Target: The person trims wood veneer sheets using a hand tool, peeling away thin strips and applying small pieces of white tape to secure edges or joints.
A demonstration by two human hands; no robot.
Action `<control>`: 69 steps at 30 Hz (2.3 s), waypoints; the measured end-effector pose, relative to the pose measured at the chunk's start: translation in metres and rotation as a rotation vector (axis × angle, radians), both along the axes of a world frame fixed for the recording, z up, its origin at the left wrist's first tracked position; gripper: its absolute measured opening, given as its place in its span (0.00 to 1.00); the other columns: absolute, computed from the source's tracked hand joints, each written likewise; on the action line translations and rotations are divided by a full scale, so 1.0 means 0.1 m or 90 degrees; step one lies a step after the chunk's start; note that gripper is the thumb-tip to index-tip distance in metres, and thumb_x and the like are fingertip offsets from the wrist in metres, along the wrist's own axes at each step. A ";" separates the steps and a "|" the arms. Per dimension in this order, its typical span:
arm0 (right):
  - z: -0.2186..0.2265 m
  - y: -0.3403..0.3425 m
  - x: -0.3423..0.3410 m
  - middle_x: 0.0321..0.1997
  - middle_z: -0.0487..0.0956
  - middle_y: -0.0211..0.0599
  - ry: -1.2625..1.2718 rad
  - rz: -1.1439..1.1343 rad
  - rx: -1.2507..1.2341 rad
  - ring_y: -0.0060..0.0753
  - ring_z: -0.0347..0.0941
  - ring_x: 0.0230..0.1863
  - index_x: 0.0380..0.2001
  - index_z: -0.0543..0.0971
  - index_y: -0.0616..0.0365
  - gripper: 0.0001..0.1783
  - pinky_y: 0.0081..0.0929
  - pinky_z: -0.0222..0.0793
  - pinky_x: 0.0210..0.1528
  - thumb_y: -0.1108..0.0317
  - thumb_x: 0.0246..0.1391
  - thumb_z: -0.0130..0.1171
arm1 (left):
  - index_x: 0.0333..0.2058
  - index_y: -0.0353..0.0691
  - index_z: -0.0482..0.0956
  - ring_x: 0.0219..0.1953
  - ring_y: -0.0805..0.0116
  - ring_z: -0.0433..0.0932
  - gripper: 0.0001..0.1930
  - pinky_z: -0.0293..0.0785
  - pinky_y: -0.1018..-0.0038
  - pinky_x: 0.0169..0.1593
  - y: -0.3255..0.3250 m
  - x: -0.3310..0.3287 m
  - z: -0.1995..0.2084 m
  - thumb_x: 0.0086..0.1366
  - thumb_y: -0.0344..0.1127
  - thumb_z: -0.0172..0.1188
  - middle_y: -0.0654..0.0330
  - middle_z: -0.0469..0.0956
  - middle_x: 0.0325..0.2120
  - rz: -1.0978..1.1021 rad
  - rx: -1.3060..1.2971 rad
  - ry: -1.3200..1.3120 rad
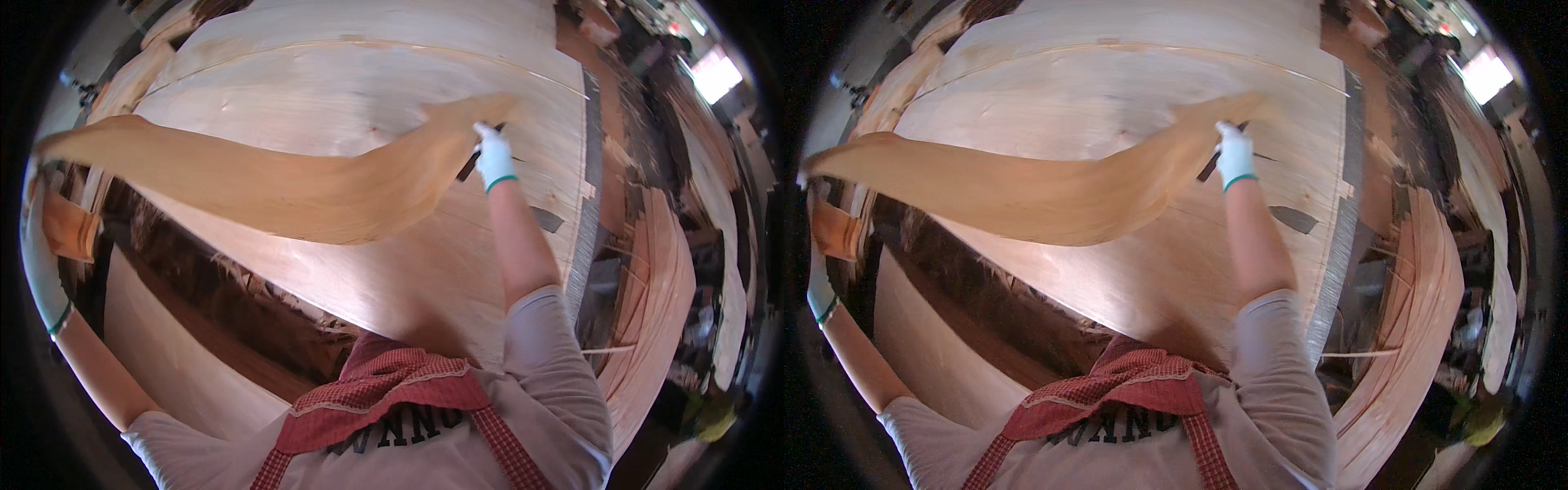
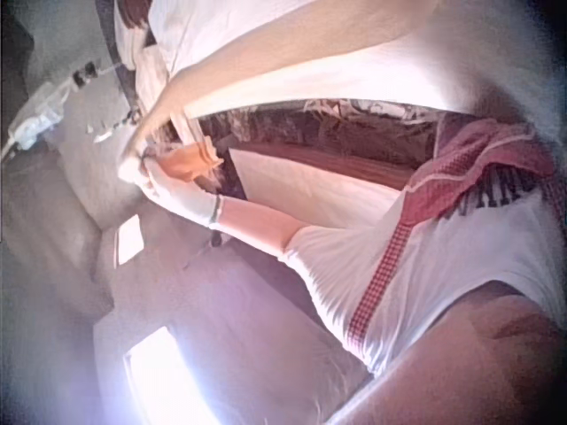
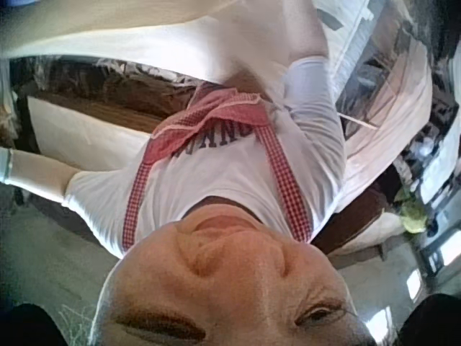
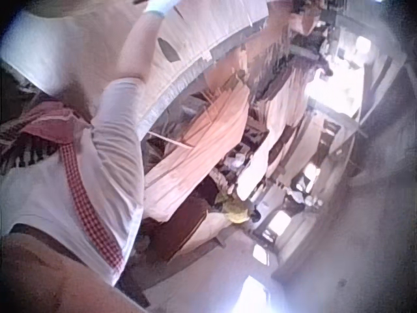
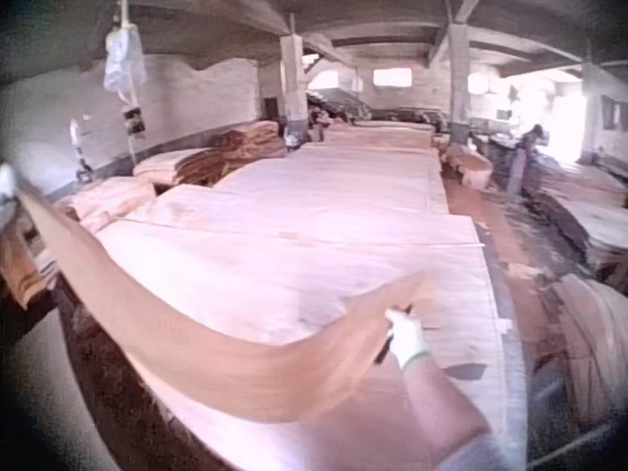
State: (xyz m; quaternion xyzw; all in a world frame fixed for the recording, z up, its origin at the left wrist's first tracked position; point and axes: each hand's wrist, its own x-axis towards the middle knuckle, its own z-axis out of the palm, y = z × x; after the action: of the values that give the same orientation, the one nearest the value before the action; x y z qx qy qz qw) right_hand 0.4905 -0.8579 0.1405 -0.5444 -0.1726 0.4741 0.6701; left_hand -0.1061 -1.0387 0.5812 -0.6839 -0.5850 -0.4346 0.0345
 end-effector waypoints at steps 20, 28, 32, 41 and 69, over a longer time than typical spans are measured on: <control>-0.29 -1.05 0.72 0.28 0.73 0.26 0.175 -0.342 0.020 0.17 0.64 0.23 0.35 0.76 0.52 0.07 0.12 0.56 0.18 0.66 0.56 0.62 | 0.57 0.40 0.70 0.47 0.50 0.77 0.26 0.71 0.60 0.49 4.74 -1.03 -2.76 0.59 0.38 0.60 0.45 0.78 0.44 -0.086 -0.210 0.314; -0.07 -1.70 0.09 0.23 0.76 0.27 -0.033 0.188 -0.377 0.17 0.65 0.19 0.29 0.79 0.54 0.15 0.16 0.55 0.16 0.53 0.54 0.64 | 0.68 0.46 0.49 0.68 0.51 0.54 0.51 0.57 0.57 0.66 4.18 0.52 -2.73 0.48 0.40 0.70 0.49 0.58 0.65 0.030 -0.238 0.664; 0.31 -1.62 0.19 0.25 0.77 0.28 -0.237 0.176 -0.405 0.17 0.66 0.20 0.32 0.80 0.57 0.13 0.17 0.58 0.18 0.58 0.54 0.60 | 0.60 0.43 0.67 0.59 0.52 0.69 0.28 0.65 0.63 0.61 3.55 1.95 -2.97 0.63 0.44 0.59 0.48 0.70 0.56 -0.208 -0.339 0.429; 0.49 -0.52 0.12 0.60 0.68 0.44 -1.129 0.621 -0.397 0.44 0.79 0.43 0.42 0.77 0.51 0.12 0.39 0.77 0.39 0.70 0.53 0.53 | 0.43 0.40 0.76 0.58 0.56 0.70 0.13 0.63 0.61 0.61 1.91 4.04 -4.63 0.61 0.37 0.56 0.54 0.74 0.53 -0.669 -0.193 0.377; -0.41 -2.43 1.77 0.19 0.69 0.25 -0.111 -0.169 -0.345 0.17 0.56 0.10 0.33 0.76 0.56 0.14 0.19 0.50 0.11 0.58 0.54 0.64 | 0.42 0.45 0.78 0.54 0.61 0.73 0.13 0.68 0.61 0.57 2.26 3.29 -4.93 0.58 0.29 0.56 0.62 0.76 0.48 -0.531 -0.022 0.317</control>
State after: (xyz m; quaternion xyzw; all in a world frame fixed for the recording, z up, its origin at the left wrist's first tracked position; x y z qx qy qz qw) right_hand 0.6679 -1.1008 0.0999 -0.7598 -0.0240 0.3626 0.5392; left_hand 0.2234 -0.8132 0.0884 -0.9438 -0.2421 -0.2246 -0.0154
